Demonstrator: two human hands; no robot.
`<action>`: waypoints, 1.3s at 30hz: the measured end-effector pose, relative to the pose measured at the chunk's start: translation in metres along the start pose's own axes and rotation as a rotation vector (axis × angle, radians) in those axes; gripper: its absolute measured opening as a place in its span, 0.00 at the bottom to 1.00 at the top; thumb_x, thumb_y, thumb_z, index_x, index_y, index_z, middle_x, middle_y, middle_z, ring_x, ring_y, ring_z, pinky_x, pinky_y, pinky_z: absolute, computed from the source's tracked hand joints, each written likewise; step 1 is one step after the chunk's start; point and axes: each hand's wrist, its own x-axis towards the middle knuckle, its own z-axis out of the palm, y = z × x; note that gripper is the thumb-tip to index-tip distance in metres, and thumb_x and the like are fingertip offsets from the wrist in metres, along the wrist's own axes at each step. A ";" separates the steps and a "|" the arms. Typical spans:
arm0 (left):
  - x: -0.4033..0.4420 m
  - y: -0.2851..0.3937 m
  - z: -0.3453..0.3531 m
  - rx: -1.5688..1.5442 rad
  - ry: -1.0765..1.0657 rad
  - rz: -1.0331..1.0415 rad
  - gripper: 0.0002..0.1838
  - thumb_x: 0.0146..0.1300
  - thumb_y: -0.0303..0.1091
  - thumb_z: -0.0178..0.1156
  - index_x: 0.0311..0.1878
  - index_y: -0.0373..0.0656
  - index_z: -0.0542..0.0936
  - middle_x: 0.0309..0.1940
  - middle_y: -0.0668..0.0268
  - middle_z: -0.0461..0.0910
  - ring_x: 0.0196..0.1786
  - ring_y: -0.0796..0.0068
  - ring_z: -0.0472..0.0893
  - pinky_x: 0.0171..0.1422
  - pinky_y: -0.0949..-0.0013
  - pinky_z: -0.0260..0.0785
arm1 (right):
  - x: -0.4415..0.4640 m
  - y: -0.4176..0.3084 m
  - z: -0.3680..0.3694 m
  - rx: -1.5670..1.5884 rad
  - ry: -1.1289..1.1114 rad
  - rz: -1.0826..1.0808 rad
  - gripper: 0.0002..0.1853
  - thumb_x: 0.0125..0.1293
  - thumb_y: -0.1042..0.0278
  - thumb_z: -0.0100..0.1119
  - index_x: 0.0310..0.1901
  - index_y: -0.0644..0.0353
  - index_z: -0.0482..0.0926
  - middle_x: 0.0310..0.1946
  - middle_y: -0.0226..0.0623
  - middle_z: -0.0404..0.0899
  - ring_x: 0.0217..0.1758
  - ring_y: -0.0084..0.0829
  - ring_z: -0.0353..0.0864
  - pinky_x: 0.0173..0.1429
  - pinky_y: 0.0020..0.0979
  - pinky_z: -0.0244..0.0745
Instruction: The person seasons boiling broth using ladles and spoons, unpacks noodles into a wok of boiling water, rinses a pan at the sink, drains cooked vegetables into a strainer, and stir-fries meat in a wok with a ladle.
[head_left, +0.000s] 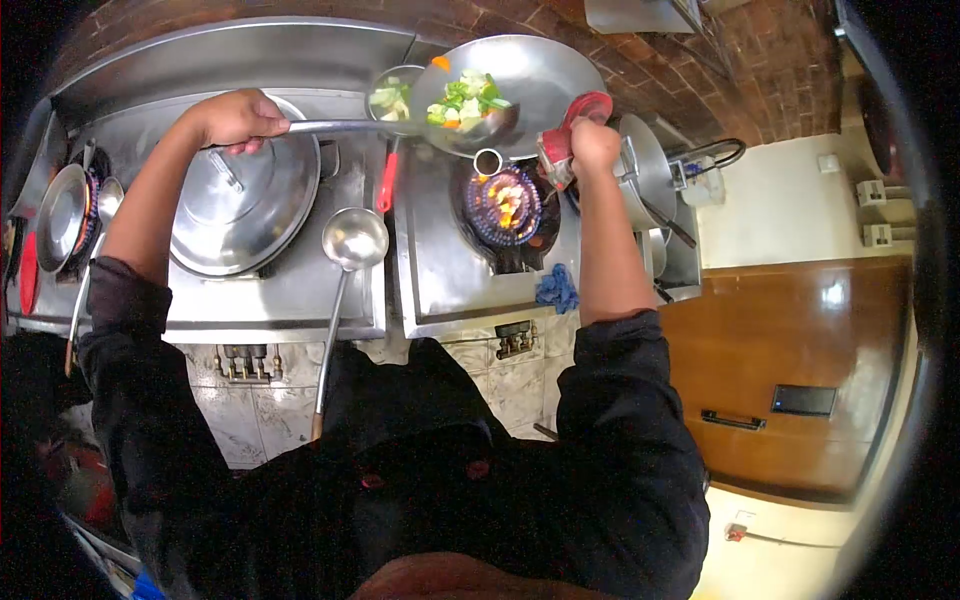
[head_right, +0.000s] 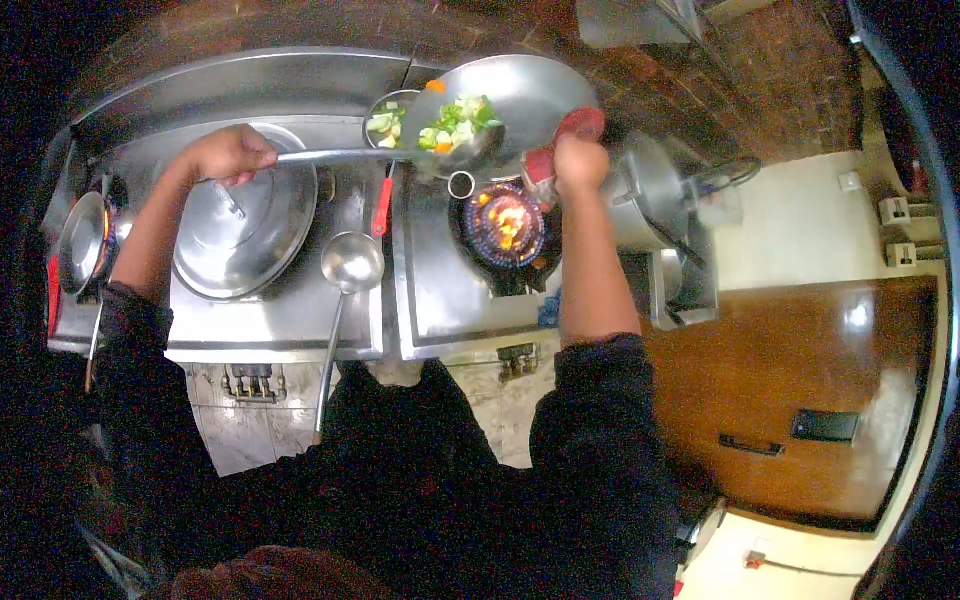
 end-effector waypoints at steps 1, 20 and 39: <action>0.010 -0.003 -0.008 0.085 -0.030 0.011 0.16 0.63 0.45 0.54 0.26 0.43 0.75 0.12 0.72 0.69 0.13 0.82 0.66 0.16 0.74 0.57 | -0.004 -0.005 0.000 -0.003 0.010 0.002 0.18 0.45 0.69 0.60 0.34 0.77 0.78 0.35 0.47 0.80 0.36 0.36 0.79 0.39 0.36 0.72; 0.066 -0.028 -0.092 0.347 -0.051 -0.024 0.18 0.61 0.50 0.54 0.35 0.43 0.81 0.11 0.68 0.71 0.11 0.79 0.69 0.16 0.72 0.63 | -0.014 -0.071 -0.013 -0.512 -0.026 -0.128 0.21 0.45 0.59 0.55 0.33 0.73 0.79 0.33 0.57 0.79 0.40 0.47 0.81 0.45 0.38 0.72; 0.095 -0.031 -0.037 -0.115 -0.153 -0.109 0.21 0.67 0.52 0.45 0.42 0.44 0.78 0.12 0.71 0.67 0.09 0.81 0.65 0.13 0.74 0.59 | -0.020 -0.101 -0.010 -0.651 -0.093 -0.219 0.22 0.46 0.61 0.51 0.37 0.73 0.79 0.40 0.59 0.77 0.49 0.49 0.77 0.53 0.37 0.69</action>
